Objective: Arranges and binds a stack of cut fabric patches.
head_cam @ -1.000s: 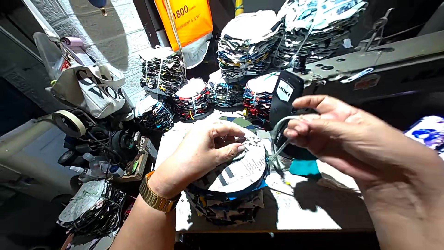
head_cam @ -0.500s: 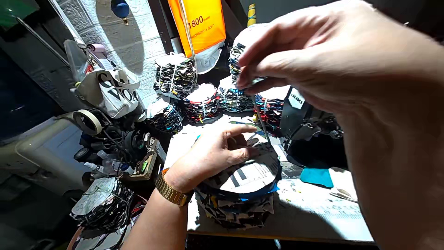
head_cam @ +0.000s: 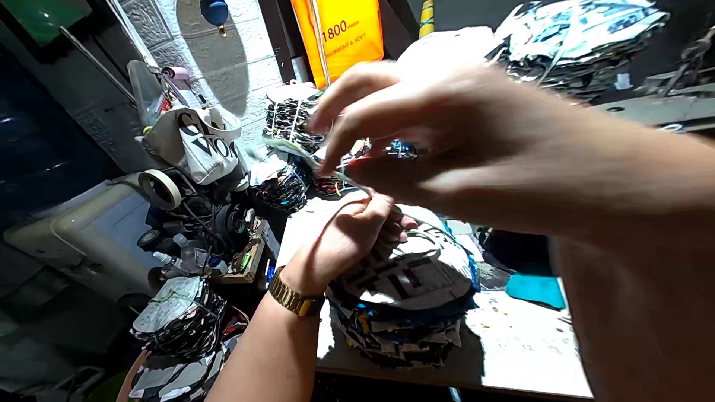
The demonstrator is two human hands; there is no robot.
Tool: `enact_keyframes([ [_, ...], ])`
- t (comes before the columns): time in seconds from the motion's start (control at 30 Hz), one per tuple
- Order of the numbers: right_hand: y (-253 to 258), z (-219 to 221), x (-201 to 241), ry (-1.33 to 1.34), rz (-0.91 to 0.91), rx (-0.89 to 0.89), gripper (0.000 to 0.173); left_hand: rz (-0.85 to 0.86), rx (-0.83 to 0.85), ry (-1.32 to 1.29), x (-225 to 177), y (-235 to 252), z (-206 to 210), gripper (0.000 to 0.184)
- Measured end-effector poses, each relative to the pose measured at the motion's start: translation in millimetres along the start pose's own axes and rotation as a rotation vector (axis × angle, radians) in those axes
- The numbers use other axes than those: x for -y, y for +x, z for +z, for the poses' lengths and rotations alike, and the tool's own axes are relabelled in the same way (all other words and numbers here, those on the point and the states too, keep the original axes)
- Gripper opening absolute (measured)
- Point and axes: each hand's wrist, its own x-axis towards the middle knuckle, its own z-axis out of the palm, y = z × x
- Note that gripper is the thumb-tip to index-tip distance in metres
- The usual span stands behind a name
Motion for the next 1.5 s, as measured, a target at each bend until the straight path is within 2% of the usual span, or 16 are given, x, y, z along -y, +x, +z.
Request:
enact_keyframes([
  [0.07, -33.2, -11.5, -4.9, -0.031, 0.013, -0.008, 0.01, -0.006, 0.048, -0.071, 7.2, 7.2, -2.2, 0.041],
  [0.17, -83.8, 2.4, -14.2, -0.05, 0.286, 0.071, 0.016, -0.023, 0.175, -0.136, 14.0, 15.9, -6.9, 0.051],
  [0.23, -98.3, 19.1, -19.9, -0.08, 0.415, 0.059, 0.015, -0.044, 0.19, -0.15, 15.6, 17.2, -6.9, 0.054],
  [0.33, -103.5, 26.9, -28.7, -0.056, 0.396, -0.072, 0.005, -0.041, 0.224, -0.154, 16.2, 18.6, -10.8, 0.054],
  [0.43, -101.3, 16.1, -29.9, 0.317, 0.478, -0.201, 0.016, -0.061, 0.268, -0.188, 16.5, 19.2, -15.9, 0.053],
  [0.53, -100.1, 10.0, -40.1, 0.758, 0.407, -0.326, 0.018, -0.076, 0.296, -0.209, 17.9, 20.1, -18.5, 0.054],
  [0.67, -93.8, 5.4, -52.3, 0.908, 0.37, -0.486, 0.033, -0.041, 0.303, -0.15, 10.9, 18.1, -16.9, 0.051],
  [0.8, -96.2, -0.5, -54.2, 0.903, 0.514, -0.604, 0.047, 0.051, 0.228, 0.153, 6.1, 14.9, -17.5, 0.045],
  [0.87, -104.4, -5.4, -55.9, 0.921, 0.502, -0.631, 0.047, 0.028, 0.186, 0.188, -5.1, 6.2, -14.2, 0.042],
  [0.97, -111.6, -12.3, -61.0, 0.89, 0.504, -0.661, 0.05, -0.003, 0.2, 0.121, -11.2, -0.7, -10.8, 0.036],
  [1.03, -119.5, -11.4, -61.7, 0.807, 0.465, -0.621, 0.043, 0.042, 0.197, 0.164, -9.9, -3.8, -9.9, 0.034],
  [1.13, -121.0, -8.9, -51.9, 0.316, 0.48, -0.497, 0.029, 0.116, 0.208, 0.169, -7.0, -6.7, -11.6, 0.031],
  [1.2, -125.0, -3.3, -41.5, -0.041, 0.526, -0.335, 0.019, 0.037, 0.205, 0.136, -9.9, -5.2, -13.5, 0.034],
  [1.23, -127.6, -1.0, -38.4, -0.115, 0.547, -0.254, 0.022, 0.003, 0.192, 0.133, -11.3, -6.7, -15.8, 0.036],
  [1.37, -140.8, 1.5, -43.1, -0.106, 0.551, -0.117, 0.035, 0.068, 0.197, 0.141, -7.5, -18.6, -27.8, 0.037],
  [1.5, -138.1, 0.0, -44.2, -0.167, 0.5, -0.112, 0.03, 0.124, 0.202, 0.15, -4.2, -18.3, -25.8, 0.027],
])
